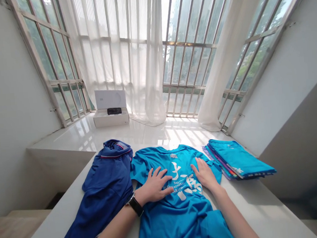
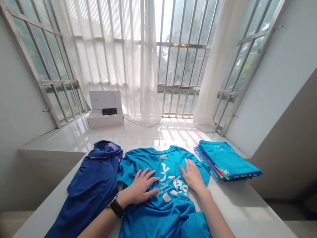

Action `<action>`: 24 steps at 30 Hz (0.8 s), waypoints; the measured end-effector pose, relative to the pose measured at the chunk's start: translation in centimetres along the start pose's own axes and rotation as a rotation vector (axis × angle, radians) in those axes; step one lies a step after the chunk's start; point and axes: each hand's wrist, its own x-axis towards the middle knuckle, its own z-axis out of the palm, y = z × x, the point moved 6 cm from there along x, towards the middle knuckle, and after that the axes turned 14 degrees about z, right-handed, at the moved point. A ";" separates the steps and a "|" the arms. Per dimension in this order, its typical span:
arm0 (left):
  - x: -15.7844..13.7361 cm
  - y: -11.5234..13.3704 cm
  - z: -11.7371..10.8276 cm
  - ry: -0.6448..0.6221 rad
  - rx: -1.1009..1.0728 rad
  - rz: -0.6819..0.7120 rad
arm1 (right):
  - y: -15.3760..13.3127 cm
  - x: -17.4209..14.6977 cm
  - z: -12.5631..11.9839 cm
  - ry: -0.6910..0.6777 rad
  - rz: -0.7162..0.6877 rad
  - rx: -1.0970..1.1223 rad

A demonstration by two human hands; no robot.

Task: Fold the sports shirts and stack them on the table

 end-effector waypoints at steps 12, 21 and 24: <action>-0.5 -0.5 -1.8 0.071 0.185 -0.165 | 4.7 -0.4 -1.3 -0.029 0.069 -0.175; -0.2 -1.1 -0.3 0.122 0.238 -0.101 | -11.3 -6.1 -0.5 -0.193 -0.311 -0.132; -0.4 -1.4 -1.7 0.174 0.304 -0.099 | -13.1 -7.4 1.2 -0.261 -0.228 -0.227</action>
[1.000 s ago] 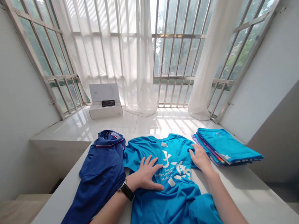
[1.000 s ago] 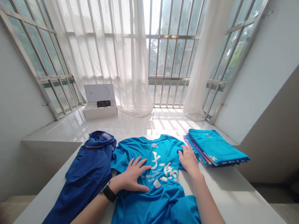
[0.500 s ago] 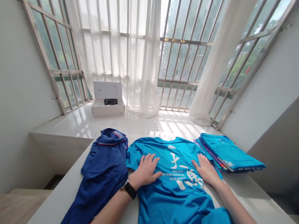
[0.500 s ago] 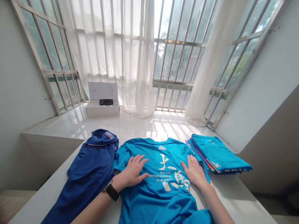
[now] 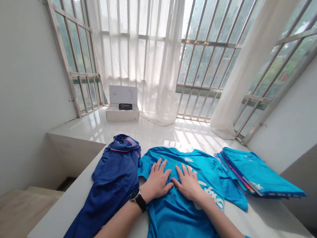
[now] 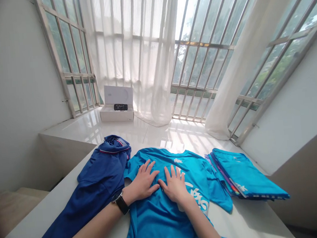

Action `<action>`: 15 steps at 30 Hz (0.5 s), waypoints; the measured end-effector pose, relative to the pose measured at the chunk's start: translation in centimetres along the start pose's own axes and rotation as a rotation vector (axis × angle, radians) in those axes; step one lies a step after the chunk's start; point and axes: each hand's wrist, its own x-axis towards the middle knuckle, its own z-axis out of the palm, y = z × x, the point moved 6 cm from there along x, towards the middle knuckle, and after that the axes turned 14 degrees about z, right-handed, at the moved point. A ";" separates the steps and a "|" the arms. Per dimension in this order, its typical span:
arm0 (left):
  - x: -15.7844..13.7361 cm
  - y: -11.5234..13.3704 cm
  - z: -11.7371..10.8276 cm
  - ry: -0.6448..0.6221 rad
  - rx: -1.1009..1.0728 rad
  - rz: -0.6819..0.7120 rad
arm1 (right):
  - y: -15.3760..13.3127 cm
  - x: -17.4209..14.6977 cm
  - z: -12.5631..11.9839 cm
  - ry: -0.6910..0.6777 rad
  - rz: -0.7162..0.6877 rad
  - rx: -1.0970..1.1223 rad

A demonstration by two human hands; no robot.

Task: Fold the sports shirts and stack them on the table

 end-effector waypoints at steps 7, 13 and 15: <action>-1.5 -4.6 -4.3 0.010 0.317 -0.424 | 0.6 1.5 0.1 0.025 -0.042 0.001; -2.3 -6.0 -3.8 -0.135 0.349 -0.545 | 1.5 3.3 -0.5 0.018 -0.061 0.067; -2.2 -6.1 -3.7 -0.131 0.343 -0.535 | 1.9 3.4 -0.5 0.014 -0.076 0.101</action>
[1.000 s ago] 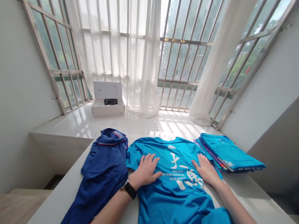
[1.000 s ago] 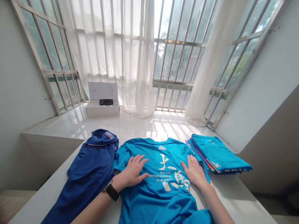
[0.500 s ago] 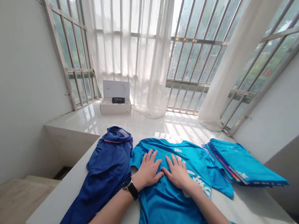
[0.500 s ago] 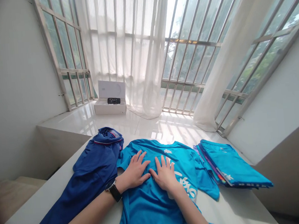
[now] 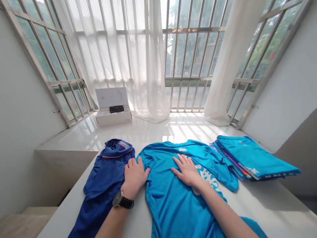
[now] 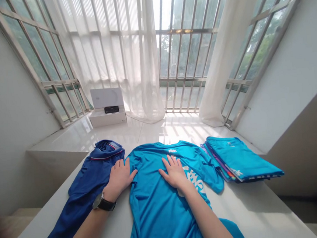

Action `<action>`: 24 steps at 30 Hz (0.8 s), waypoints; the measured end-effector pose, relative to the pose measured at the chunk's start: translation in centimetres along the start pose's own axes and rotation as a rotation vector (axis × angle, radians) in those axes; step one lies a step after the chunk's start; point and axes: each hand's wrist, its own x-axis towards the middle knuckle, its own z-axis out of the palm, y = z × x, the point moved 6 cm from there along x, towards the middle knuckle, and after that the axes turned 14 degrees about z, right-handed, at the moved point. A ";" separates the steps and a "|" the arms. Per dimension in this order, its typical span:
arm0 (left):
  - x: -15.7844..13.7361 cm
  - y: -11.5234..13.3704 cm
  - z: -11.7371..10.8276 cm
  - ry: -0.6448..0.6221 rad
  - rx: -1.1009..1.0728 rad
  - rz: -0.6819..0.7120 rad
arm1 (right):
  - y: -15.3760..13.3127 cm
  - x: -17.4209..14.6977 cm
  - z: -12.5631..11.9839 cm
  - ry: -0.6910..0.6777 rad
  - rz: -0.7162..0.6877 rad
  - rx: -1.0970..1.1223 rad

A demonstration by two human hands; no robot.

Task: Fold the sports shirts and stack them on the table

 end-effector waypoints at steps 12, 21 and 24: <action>1.2 1.5 0.2 0.078 -0.335 0.341 | 1.7 -0.5 -0.2 0.031 -0.095 0.108; 0.1 0.6 -0.2 0.030 -0.155 0.167 | 1.7 -0.6 -0.2 0.026 -0.100 0.117; 0.6 1.1 -0.3 0.025 -0.382 0.219 | 1.7 -0.6 -0.2 0.031 -0.102 0.119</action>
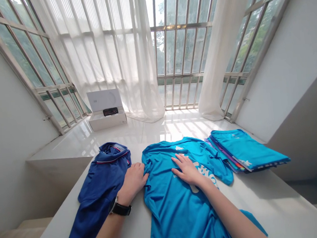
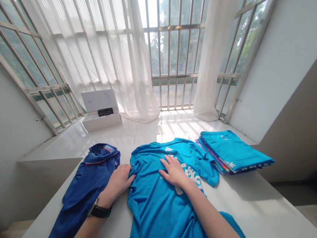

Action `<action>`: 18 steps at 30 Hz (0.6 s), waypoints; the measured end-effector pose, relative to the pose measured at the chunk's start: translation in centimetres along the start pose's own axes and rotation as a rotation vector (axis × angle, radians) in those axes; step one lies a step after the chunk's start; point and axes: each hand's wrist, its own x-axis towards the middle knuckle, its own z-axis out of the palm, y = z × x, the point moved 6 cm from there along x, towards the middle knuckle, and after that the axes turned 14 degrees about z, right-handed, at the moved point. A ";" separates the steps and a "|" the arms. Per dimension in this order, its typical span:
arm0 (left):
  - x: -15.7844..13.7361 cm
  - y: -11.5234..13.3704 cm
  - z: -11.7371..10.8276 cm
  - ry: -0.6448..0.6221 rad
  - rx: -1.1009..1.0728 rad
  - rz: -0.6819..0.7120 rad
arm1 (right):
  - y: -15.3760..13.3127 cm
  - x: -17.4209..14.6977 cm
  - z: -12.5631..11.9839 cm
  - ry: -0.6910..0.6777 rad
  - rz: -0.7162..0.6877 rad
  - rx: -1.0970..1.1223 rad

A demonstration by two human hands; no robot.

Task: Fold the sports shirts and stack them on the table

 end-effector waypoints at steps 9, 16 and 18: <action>0.3 -0.9 -2.6 0.346 -1.516 -0.215 | 0.0 0.0 -0.2 -0.004 -0.007 -0.014; -0.1 -5.0 -2.8 0.805 -1.656 -0.461 | -0.4 -0.3 0.0 0.001 0.026 -0.061; -0.6 -6.2 -2.7 0.940 -1.514 -0.550 | -0.5 -0.4 0.0 0.000 0.033 -0.076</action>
